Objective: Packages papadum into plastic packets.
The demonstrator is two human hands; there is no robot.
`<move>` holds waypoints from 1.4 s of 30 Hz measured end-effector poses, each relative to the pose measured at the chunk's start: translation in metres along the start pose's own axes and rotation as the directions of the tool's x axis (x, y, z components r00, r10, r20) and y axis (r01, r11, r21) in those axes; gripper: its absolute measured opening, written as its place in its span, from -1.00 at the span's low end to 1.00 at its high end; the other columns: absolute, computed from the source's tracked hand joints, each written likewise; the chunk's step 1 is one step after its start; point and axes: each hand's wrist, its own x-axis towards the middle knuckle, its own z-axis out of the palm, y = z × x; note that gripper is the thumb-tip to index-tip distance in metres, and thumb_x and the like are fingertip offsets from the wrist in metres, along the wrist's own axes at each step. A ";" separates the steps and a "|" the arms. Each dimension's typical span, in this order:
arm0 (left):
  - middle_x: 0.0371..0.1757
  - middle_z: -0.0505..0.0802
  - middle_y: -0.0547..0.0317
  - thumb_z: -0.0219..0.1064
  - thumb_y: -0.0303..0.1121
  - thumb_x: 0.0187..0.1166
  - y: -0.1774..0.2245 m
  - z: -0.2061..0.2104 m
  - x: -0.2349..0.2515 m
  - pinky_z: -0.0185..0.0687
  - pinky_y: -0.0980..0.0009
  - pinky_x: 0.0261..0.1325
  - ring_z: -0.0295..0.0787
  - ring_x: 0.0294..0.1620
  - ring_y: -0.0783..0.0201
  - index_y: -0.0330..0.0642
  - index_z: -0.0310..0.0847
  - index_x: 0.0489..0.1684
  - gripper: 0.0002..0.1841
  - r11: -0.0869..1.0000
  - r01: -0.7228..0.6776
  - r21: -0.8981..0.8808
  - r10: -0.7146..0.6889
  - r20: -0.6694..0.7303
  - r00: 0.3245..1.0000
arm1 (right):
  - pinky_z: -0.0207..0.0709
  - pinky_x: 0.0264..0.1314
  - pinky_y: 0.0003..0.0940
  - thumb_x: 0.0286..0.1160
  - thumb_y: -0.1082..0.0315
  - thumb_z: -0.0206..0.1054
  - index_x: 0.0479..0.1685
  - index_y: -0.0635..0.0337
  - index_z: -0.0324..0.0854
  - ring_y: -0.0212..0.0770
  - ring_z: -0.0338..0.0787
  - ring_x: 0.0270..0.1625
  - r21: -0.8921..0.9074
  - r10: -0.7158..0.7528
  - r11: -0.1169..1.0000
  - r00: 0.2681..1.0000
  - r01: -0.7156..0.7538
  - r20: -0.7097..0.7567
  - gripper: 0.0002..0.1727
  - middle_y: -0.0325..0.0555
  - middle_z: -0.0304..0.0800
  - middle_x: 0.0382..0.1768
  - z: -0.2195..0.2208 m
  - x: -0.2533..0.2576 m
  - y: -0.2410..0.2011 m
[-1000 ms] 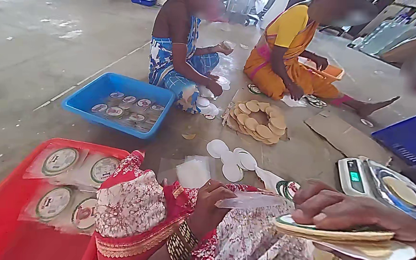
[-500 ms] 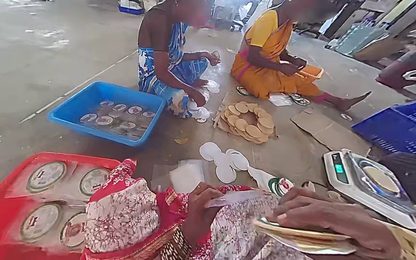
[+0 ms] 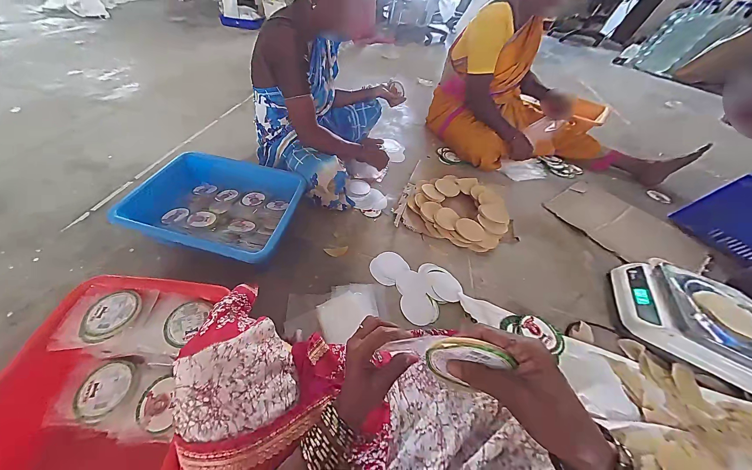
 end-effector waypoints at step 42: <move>-0.10 0.78 0.19 0.29 -0.31 0.67 0.014 -0.004 0.008 0.50 0.59 0.29 0.65 0.09 0.43 -0.16 0.70 -0.03 -0.84 0.987 -0.146 0.062 0.139 0.108 0.984 | 0.50 0.69 -0.14 0.37 0.29 0.60 -0.01 -0.10 0.87 -0.36 0.92 0.07 0.243 -0.427 0.878 0.904 0.413 0.007 -0.78 -0.37 0.98 -0.13 0.023 0.023 -0.014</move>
